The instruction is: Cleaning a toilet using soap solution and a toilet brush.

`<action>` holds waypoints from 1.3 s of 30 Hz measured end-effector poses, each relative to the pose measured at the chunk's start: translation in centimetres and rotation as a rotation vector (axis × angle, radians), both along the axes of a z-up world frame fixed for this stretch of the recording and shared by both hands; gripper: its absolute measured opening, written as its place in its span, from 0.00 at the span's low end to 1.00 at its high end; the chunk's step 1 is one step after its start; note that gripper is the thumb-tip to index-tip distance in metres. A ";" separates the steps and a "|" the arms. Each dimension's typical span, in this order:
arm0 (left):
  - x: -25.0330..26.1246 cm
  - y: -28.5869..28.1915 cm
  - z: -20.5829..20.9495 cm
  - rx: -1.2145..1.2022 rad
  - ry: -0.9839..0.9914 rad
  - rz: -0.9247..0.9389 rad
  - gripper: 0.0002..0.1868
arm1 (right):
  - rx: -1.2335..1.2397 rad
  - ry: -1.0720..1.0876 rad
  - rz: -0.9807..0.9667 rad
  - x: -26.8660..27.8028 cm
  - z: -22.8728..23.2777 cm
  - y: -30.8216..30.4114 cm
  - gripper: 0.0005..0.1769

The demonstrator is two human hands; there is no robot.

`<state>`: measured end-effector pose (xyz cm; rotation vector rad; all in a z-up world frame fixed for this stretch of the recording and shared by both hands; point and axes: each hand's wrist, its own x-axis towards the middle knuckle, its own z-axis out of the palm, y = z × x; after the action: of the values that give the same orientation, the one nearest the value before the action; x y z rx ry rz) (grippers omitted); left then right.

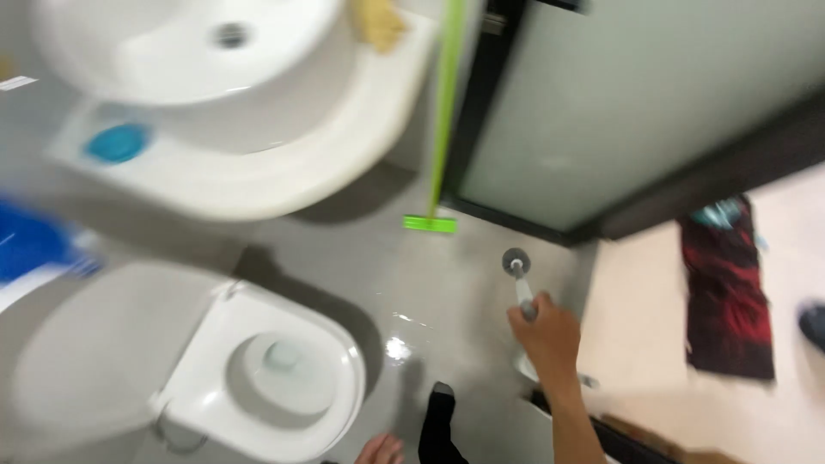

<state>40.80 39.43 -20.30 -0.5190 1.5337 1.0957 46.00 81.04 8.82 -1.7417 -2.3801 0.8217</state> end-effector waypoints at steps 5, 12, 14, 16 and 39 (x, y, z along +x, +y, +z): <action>-4.7 7.5 14.6 0.302 -0.105 0.220 0.42 | 0.130 0.026 0.265 -4.9 2.5 -14.5 0.14; -6.7 1.1 12.1 0.406 -0.471 0.801 0.38 | -0.229 -0.064 0.612 -4.1 -6.7 -30.1 0.17; -5.3 -1.8 4.5 0.345 -0.492 0.923 0.36 | -0.370 -0.175 0.659 -5.0 -11.0 -33.5 0.23; -3.5 -4.7 -1.5 0.217 -0.407 0.869 0.32 | -0.654 -0.404 0.686 -5.3 -15.8 -36.6 0.35; -15.9 -3.2 -23.1 0.000 -0.144 0.419 0.33 | -0.695 -0.836 1.145 -21.9 -39.7 -37.7 0.28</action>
<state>24.90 36.27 -43.44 -0.9282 1.3306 1.3415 24.14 43.30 -30.86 -0.6102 -4.1413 1.2823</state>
